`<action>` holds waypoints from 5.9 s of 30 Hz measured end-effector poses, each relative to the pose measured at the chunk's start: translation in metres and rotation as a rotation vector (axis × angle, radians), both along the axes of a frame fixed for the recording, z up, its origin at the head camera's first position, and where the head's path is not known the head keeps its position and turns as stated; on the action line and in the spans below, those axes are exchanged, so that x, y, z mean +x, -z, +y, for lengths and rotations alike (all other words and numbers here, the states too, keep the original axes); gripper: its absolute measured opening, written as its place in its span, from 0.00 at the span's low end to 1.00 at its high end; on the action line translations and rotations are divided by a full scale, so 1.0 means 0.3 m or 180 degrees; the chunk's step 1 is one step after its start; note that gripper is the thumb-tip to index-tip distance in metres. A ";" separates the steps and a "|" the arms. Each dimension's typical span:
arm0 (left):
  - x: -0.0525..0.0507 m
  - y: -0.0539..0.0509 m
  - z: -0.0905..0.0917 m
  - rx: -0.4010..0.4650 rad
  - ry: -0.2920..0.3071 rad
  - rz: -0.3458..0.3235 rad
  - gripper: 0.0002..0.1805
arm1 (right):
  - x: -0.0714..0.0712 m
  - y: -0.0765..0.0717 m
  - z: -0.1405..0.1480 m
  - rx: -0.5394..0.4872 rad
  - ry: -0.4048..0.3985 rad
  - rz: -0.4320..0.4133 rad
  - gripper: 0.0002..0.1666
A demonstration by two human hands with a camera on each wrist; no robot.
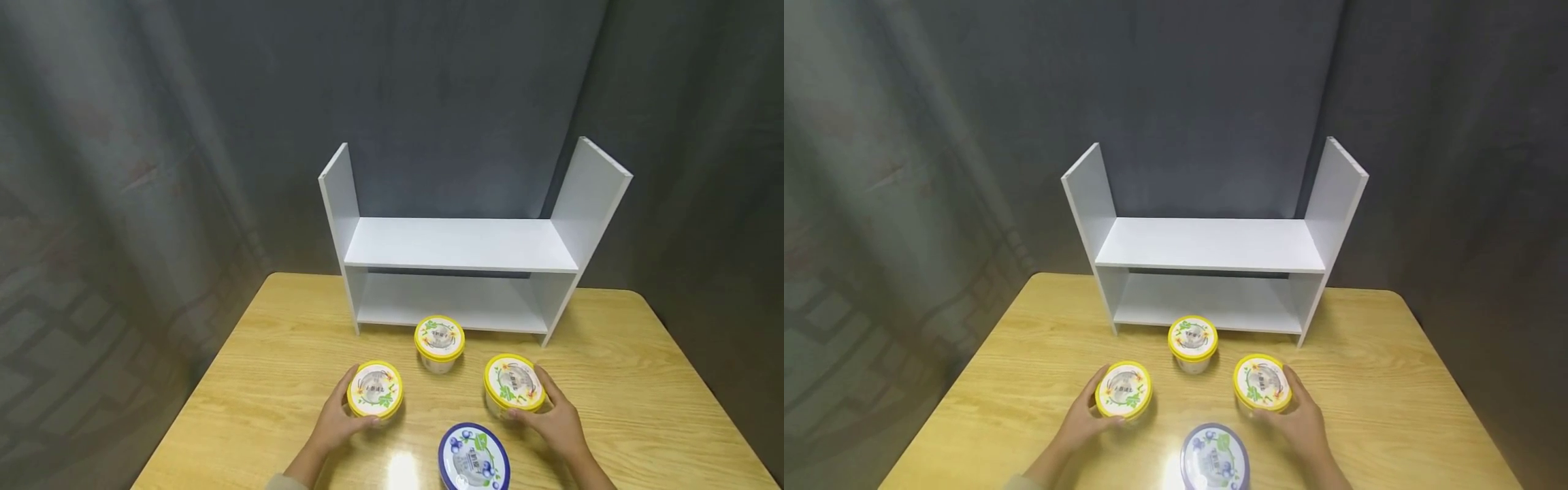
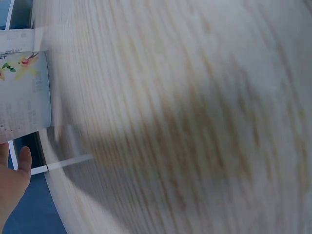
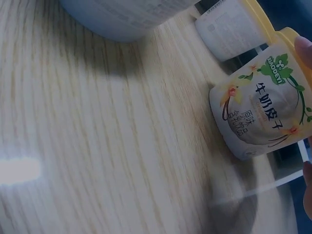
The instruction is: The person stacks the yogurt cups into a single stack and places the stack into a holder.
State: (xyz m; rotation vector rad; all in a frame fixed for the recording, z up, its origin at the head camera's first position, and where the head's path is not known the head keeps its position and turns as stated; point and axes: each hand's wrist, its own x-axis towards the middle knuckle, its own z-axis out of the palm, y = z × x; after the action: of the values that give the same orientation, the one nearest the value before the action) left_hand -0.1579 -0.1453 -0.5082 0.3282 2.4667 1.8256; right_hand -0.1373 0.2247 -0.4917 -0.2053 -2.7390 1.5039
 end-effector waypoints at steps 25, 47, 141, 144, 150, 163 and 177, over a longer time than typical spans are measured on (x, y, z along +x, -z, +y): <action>0.003 -0.011 -0.002 0.0017 0.0056 -0.0063 0.54 | -0.051 -0.153 -0.071 -0.0399 -0.0081 0.0738 0.56; 0.001 -0.002 -0.002 -0.0039 0.0037 -0.0023 0.53 | -0.077 -0.269 -0.257 -0.0430 -0.0556 0.1062 0.57; -0.005 0.013 -0.005 -0.0033 0.0075 0.0093 0.43 | -0.119 -0.249 -0.561 -0.0399 -0.1794 0.0798 0.56; -0.004 0.014 -0.003 -0.0004 0.0095 0.0100 0.43 | -0.108 -0.250 -0.537 -0.0454 -0.1681 0.0719 0.55; -0.002 0.012 0.002 0.0020 0.0113 0.0028 0.43 | -0.080 -0.256 -0.484 -0.0490 -0.1583 0.0604 0.53; -0.001 0.005 0.000 -0.0035 0.0062 -0.0036 0.43 | -0.029 -0.262 -0.394 -0.0267 -0.1728 0.0684 0.52; 0.009 -0.001 -0.001 -0.0028 0.0041 -0.0035 0.43 | 0.051 -0.214 -0.299 -0.0035 -0.1948 0.0618 0.50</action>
State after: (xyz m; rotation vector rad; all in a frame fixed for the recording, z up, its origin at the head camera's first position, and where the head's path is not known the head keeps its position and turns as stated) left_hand -0.1551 -0.1455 -0.5078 0.3320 2.4589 1.8062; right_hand -0.1220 0.1349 -0.4274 0.8041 -2.7598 1.5262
